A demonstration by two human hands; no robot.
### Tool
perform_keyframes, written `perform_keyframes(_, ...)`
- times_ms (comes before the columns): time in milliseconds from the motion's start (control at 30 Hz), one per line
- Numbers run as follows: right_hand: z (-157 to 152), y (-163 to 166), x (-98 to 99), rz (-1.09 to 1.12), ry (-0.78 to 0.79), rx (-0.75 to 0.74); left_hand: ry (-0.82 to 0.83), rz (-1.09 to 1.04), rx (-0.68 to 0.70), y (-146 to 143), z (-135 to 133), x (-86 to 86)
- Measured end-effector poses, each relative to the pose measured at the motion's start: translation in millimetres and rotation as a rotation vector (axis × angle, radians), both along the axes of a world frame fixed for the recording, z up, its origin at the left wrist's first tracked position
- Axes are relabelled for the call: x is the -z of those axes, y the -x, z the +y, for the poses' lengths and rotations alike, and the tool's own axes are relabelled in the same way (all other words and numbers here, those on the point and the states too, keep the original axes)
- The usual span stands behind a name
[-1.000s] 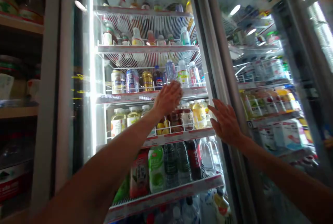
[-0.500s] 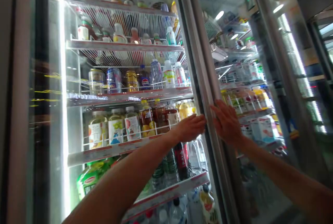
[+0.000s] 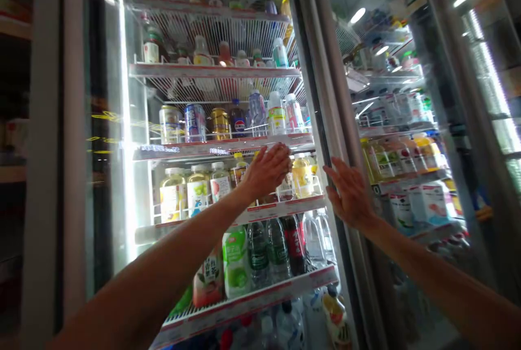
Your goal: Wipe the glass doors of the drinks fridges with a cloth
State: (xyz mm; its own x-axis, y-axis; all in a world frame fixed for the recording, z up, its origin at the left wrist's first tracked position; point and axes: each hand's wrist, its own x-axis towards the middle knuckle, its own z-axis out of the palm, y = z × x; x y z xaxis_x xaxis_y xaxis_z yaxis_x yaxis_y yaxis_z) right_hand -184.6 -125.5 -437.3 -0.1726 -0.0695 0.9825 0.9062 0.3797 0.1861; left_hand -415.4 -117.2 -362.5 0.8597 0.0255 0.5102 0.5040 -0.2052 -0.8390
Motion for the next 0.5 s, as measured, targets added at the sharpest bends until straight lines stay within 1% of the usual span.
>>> perform_keyframes(33,1,8,-0.3,-0.012,0.004,-0.011,-0.008,0.019,-0.002,12,-3,-0.4)
perform_keyframes(133,3,36,-1.9,-0.053,0.008,-0.041,0.019,0.304,0.007,42,-14,3.9)
perform_keyframes(167,3,45,-2.8,-0.060,0.003,-0.053,0.015,0.301,-0.006,51,-18,5.5)
perform_keyframes(200,3,54,-3.6,-0.065,-0.001,-0.068,-0.004,0.204,-0.033,59,-21,6.6)
perform_keyframes(267,3,70,-5.4,-0.068,-0.001,-0.097,-0.059,-0.081,-0.087,76,-28,8.3)
perform_keyframes(300,3,78,-6.3,-0.070,0.002,-0.111,-0.066,-0.127,-0.098,85,-32,9.2)
perform_keyframes(333,3,84,-7.2,-0.077,0.008,-0.121,-0.048,-0.071,-0.098,94,-36,10.1)
perform_keyframes(400,2,95,-9.1,-0.105,0.015,-0.135,0.019,0.192,-0.077,113,-43,10.8)
perform_keyframes(433,1,99,-10.1,-0.118,0.016,-0.141,0.036,0.270,-0.072,122,-46,10.0)
perform_keyframes(467,1,104,-11.2,-0.126,0.017,-0.145,0.026,0.250,-0.074,131,-49,8.5)
perform_keyframes(500,1,108,-12.4,-0.129,0.019,-0.148,-0.008,0.136,-0.086,138,-51,6.8)
